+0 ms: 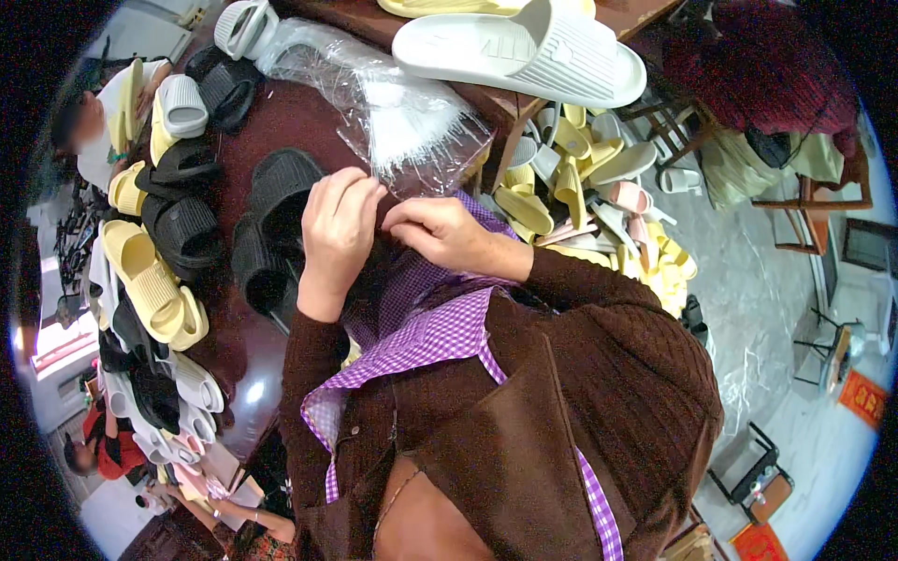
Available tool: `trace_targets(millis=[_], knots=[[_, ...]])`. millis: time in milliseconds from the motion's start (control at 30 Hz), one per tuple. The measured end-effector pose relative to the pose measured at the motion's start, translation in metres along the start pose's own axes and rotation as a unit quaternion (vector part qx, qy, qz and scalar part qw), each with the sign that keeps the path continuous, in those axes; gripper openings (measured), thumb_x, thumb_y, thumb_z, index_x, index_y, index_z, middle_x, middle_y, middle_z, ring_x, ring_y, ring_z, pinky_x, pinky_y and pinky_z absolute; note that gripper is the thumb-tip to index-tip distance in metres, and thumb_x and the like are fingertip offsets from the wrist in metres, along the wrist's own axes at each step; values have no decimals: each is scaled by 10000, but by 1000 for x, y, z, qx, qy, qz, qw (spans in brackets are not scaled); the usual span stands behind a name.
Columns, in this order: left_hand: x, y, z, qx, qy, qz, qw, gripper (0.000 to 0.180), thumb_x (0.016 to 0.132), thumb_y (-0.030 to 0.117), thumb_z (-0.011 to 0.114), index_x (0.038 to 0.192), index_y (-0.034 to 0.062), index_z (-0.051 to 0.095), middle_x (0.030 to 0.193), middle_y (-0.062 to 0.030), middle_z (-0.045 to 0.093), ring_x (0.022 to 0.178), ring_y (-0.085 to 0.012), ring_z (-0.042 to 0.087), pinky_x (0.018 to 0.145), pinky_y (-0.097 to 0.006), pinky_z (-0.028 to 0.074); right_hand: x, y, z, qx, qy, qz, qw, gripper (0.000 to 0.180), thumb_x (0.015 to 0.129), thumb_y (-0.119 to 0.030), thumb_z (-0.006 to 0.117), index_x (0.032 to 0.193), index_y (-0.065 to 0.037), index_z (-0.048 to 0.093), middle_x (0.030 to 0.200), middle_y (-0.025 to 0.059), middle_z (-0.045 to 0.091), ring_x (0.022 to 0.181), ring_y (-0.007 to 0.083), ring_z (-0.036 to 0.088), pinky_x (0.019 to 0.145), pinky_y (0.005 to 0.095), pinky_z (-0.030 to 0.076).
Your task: The person pairs slippers together, fastens each pair using plastic ties by hand, and places them onto the table.
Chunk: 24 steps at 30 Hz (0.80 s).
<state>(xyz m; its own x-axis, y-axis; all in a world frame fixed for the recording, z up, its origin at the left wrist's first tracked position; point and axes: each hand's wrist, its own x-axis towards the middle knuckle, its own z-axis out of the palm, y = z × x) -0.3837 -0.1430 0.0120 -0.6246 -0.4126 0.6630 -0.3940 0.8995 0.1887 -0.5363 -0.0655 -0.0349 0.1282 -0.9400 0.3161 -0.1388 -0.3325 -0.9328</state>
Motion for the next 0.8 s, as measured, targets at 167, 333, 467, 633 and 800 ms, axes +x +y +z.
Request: trace_targets(millis=[167,333,467,633,800], knots=[[-28,19,-24,-57,28,-83,995,186,729,0,692,890,-10,599,892,-127,606,753,-275,588,667,-346,478,15,-5,-8,-56,66,-58,995,137,829,38,602,962,17,629,872,117,628,774,189,619,681,282,495],[-54,44,-49,-224,64,-229,945,124,812,26,664,901,-14,586,948,-155,635,776,-239,617,688,-327,497,40,-9,-8,-210,69,-179,959,191,795,42,620,982,1,621,937,118,612,884,237,603,735,311,491],[-66,55,-69,-410,160,-320,839,118,896,95,602,939,-3,550,952,-186,644,746,-227,629,684,-338,517,52,-3,-7,-247,24,-241,938,194,745,-52,673,936,-55,640,892,74,627,890,261,596,746,355,484],[-88,53,-98,-525,278,-360,719,179,961,193,519,985,17,494,846,-202,641,625,-229,608,637,-360,532,58,-6,0,-249,-4,-270,930,156,746,-61,669,898,-67,637,884,49,629,888,237,602,735,350,478],[-96,47,-96,-556,300,-338,698,197,962,215,510,998,21,493,745,-170,621,562,-197,563,582,-344,522,69,9,-7,-272,-56,-244,929,170,742,-38,658,912,-39,643,947,83,642,965,272,601,834,375,476]])
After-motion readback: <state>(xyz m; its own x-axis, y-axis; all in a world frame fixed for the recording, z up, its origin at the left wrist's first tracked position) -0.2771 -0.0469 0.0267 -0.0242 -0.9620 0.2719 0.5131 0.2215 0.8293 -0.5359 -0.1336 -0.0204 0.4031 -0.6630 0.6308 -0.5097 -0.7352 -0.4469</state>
